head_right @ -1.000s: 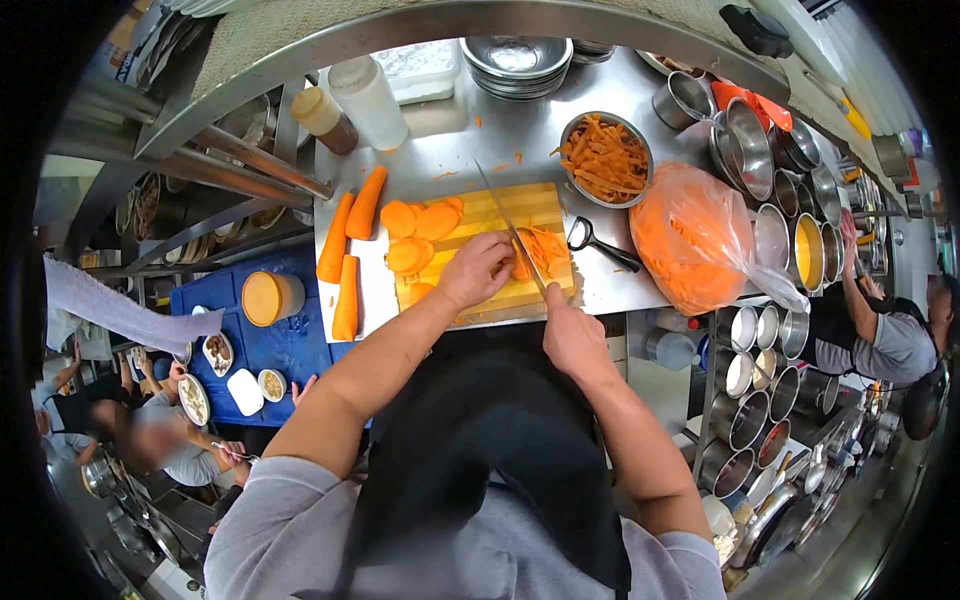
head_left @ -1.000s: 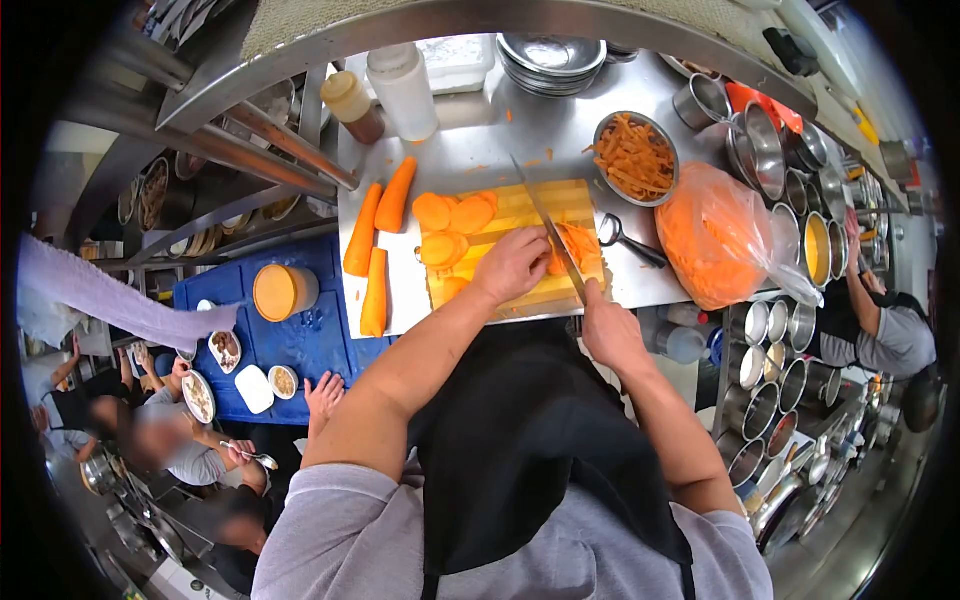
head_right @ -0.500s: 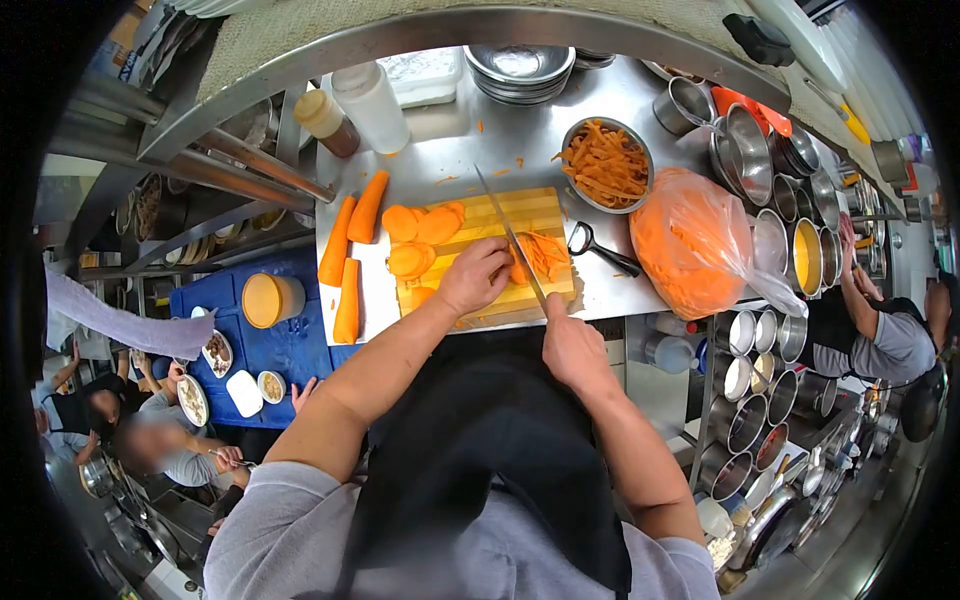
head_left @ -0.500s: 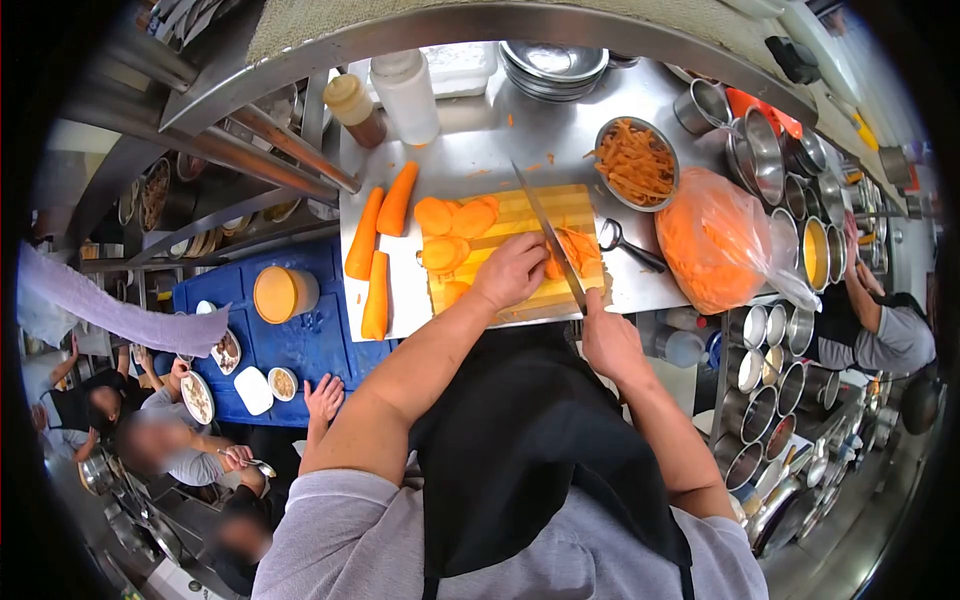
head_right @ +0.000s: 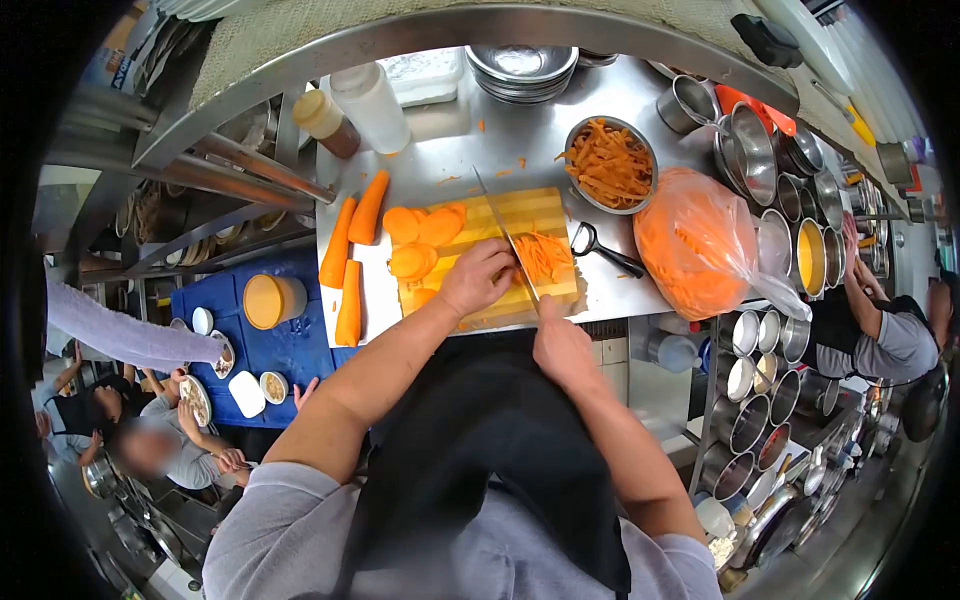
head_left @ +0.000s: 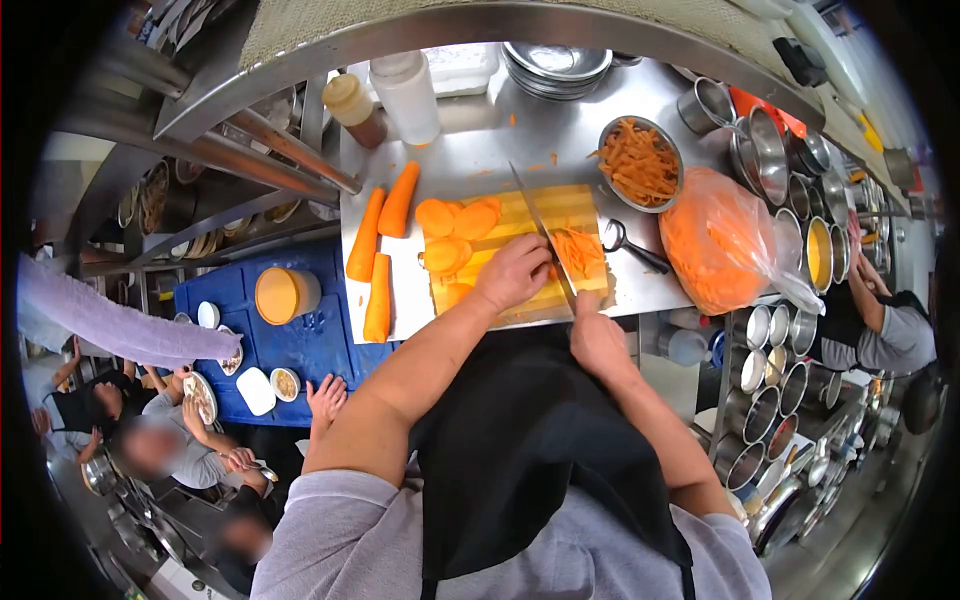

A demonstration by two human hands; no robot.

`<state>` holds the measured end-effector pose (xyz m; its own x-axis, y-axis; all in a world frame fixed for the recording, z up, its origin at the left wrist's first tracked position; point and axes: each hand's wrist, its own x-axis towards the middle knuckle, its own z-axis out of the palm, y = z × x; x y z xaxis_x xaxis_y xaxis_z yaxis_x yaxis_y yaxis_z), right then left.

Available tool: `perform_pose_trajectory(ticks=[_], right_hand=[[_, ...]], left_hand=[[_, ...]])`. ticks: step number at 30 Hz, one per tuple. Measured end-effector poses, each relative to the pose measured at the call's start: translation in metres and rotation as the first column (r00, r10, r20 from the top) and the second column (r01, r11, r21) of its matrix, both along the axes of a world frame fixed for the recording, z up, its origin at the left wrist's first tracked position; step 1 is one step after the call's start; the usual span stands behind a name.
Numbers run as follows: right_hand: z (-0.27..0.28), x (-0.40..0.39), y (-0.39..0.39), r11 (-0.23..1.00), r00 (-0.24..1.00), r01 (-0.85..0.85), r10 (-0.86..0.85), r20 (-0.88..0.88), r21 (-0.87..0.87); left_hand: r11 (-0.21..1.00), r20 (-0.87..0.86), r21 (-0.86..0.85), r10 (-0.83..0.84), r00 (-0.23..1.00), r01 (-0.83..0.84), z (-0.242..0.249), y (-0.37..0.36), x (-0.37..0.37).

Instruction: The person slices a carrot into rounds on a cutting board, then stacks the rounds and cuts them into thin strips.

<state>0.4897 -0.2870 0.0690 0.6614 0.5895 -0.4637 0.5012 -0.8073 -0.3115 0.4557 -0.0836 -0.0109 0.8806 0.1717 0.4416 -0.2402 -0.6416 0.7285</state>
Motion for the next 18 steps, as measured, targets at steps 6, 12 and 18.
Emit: perform_pose_trajectory(ticks=[6, 12, 18], right_hand=[[0.042, 0.014, 0.013, 0.999, 0.998, 0.014, -0.018, -0.065, -0.053], [0.044, 0.001, 0.005, 0.996, 0.996, 0.021, -0.029, -0.087, -0.089], [-0.006, -0.003, 0.010, 1.000, 1.000, 0.016, -0.016, -0.021, -0.003]], left_hand=[[1.000, 0.028, 0.003, 0.024, 0.999, -0.024, 0.000, 0.001, 0.000], [1.000, 0.018, -0.014, 0.029, 0.999, -0.028, -0.002, 0.000, 0.001], [0.999, 0.011, 0.000, 0.045, 0.999, -0.045, -0.001, 0.000, 0.001]])
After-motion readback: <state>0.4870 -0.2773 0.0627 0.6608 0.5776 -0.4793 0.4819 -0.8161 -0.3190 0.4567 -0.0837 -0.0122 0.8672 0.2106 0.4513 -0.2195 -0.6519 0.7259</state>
